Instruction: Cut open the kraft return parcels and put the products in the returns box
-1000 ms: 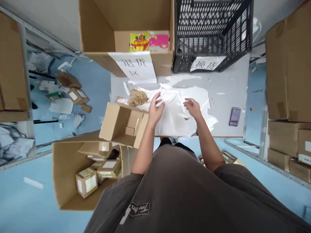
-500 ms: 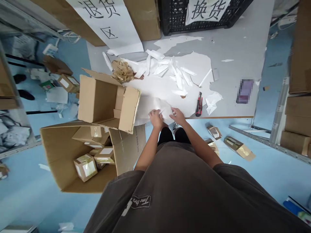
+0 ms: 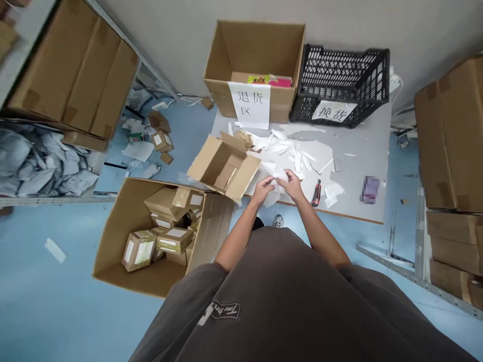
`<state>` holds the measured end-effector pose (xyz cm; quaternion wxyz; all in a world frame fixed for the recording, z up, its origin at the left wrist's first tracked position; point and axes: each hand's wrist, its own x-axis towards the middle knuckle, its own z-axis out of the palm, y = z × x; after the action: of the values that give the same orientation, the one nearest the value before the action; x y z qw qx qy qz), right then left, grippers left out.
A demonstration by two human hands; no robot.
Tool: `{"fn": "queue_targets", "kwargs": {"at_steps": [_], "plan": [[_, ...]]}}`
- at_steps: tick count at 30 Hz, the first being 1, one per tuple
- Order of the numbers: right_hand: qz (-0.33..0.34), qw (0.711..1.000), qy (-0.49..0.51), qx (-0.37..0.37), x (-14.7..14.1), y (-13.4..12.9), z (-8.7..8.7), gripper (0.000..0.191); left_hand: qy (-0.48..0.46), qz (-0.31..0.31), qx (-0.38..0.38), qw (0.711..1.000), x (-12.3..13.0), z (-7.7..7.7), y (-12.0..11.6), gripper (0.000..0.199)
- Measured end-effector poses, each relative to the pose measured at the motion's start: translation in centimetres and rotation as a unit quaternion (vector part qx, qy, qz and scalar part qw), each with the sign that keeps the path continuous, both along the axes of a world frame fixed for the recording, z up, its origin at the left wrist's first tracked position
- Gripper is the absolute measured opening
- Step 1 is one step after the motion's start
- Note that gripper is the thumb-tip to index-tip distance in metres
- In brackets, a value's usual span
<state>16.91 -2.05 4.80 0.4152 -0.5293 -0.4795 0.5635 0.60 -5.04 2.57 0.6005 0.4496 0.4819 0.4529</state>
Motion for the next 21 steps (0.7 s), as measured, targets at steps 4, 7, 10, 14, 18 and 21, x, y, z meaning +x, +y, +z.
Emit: {"fn": "queue_targets", "kwargs": {"at_steps": [4,7,10,14,18,21], "plan": [[-0.06,0.996,-0.039,0.057,-3.5,2.9,5.2,0.04,0.054,0.035,0.058,0.996,-5.2,4.3,2.3,0.048],[-0.16,0.984,-0.023,0.08,-7.3,4.4,8.7,0.039,0.178,0.091,0.095,0.975,-12.5,6.1,3.1,0.042],[-0.224,0.964,0.054,0.13,-11.3,5.7,11.9,0.041,0.355,0.075,0.084,0.928,-21.2,6.0,2.8,0.045],[-0.212,0.954,0.094,0.187,-16.2,7.2,13.5,0.042,0.507,-0.066,0.022,0.859,-29.0,3.5,1.2,0.062],[-0.153,0.978,0.007,0.139,-21.4,7.8,8.9,0.044,0.548,-0.18,-0.013,0.817,-30.9,0.7,-0.6,0.082],[0.031,0.992,-0.118,0.037,-24.4,6.8,2.8,0.052,0.561,-0.195,0.018,0.804,-30.8,-0.2,-1.6,0.068]]}}
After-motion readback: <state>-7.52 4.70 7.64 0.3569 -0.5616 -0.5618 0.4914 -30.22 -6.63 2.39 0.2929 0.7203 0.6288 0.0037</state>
